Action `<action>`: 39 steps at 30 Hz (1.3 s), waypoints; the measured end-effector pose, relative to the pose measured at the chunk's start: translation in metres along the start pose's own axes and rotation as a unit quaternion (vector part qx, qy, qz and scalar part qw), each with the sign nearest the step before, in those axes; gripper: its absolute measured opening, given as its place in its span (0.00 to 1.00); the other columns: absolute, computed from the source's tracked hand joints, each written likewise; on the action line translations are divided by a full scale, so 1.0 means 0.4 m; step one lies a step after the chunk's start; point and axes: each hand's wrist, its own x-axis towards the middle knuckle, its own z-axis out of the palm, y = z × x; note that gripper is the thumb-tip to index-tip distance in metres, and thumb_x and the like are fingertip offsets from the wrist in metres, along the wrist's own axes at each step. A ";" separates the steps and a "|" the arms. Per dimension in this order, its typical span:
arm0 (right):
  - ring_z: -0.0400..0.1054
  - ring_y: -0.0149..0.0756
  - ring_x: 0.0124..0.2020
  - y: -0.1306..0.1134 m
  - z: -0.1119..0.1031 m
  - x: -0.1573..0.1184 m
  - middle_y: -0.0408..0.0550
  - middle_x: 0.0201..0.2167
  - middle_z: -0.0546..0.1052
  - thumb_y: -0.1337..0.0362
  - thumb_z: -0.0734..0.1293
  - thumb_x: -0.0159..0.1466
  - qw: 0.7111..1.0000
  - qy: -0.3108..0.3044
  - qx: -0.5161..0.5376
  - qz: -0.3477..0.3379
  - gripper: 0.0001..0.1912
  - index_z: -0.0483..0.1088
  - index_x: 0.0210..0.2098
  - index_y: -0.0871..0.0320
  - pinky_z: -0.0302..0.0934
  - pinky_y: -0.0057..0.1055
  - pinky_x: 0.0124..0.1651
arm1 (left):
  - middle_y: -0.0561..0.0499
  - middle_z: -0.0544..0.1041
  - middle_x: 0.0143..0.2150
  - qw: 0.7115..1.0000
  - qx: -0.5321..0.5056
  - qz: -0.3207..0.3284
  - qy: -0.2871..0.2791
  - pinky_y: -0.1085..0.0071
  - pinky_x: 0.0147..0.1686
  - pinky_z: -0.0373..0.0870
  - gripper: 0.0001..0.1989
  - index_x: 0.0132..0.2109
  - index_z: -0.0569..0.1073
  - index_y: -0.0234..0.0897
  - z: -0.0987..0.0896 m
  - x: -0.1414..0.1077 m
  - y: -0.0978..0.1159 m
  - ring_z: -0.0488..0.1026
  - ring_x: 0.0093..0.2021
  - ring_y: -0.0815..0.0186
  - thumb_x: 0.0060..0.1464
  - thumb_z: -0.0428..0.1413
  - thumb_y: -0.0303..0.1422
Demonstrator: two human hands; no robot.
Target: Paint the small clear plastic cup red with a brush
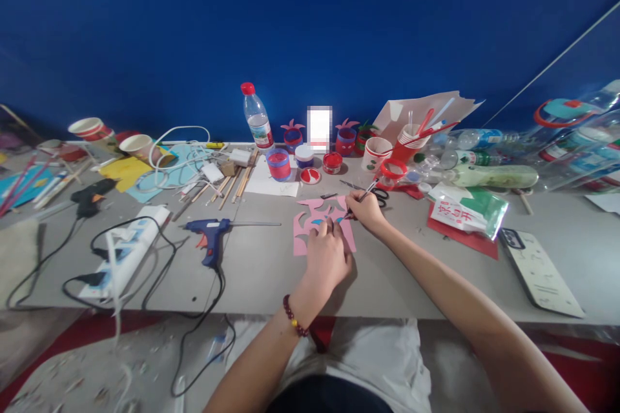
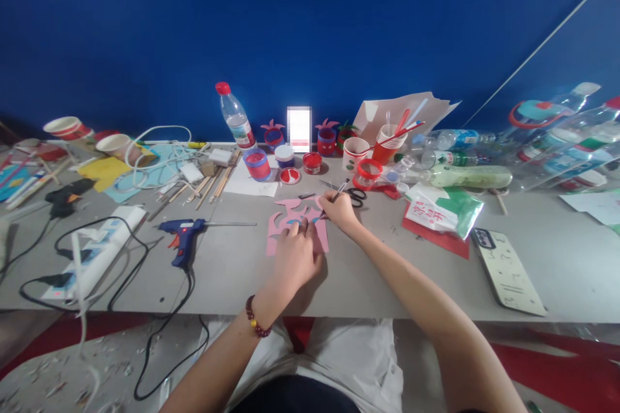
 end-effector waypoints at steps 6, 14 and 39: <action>0.61 0.30 0.13 0.002 0.001 -0.002 0.35 0.10 0.58 0.57 0.62 0.47 1.000 -0.016 0.014 0.009 0.11 0.56 0.14 0.53 0.60 0.26 0.17 | 0.33 0.72 0.61 1.000 -0.003 0.005 0.017 0.56 0.51 0.68 0.32 0.65 0.64 0.25 0.014 0.004 -0.013 0.68 0.61 0.49 0.55 0.54 0.34; 0.58 0.27 0.13 0.005 0.002 0.001 0.35 0.09 0.58 0.58 0.62 0.48 1.000 -0.020 0.023 0.005 0.12 0.55 0.14 0.53 0.60 0.25 0.16 | 0.35 0.76 0.57 1.000 -0.015 0.013 0.002 0.57 0.51 0.70 0.24 0.58 0.70 0.29 -0.003 0.003 -0.031 0.69 0.59 0.50 0.54 0.55 0.33; 0.60 0.26 0.14 -0.006 0.011 -0.033 0.36 0.10 0.62 0.59 0.65 0.51 0.991 -0.133 0.011 -0.031 0.15 0.56 0.14 0.54 0.54 0.22 0.17 | 0.35 0.73 0.63 0.999 -0.022 0.014 -0.021 0.56 0.56 0.68 0.24 0.58 0.71 0.30 -0.017 -0.010 -0.039 0.67 0.61 0.50 0.56 0.54 0.33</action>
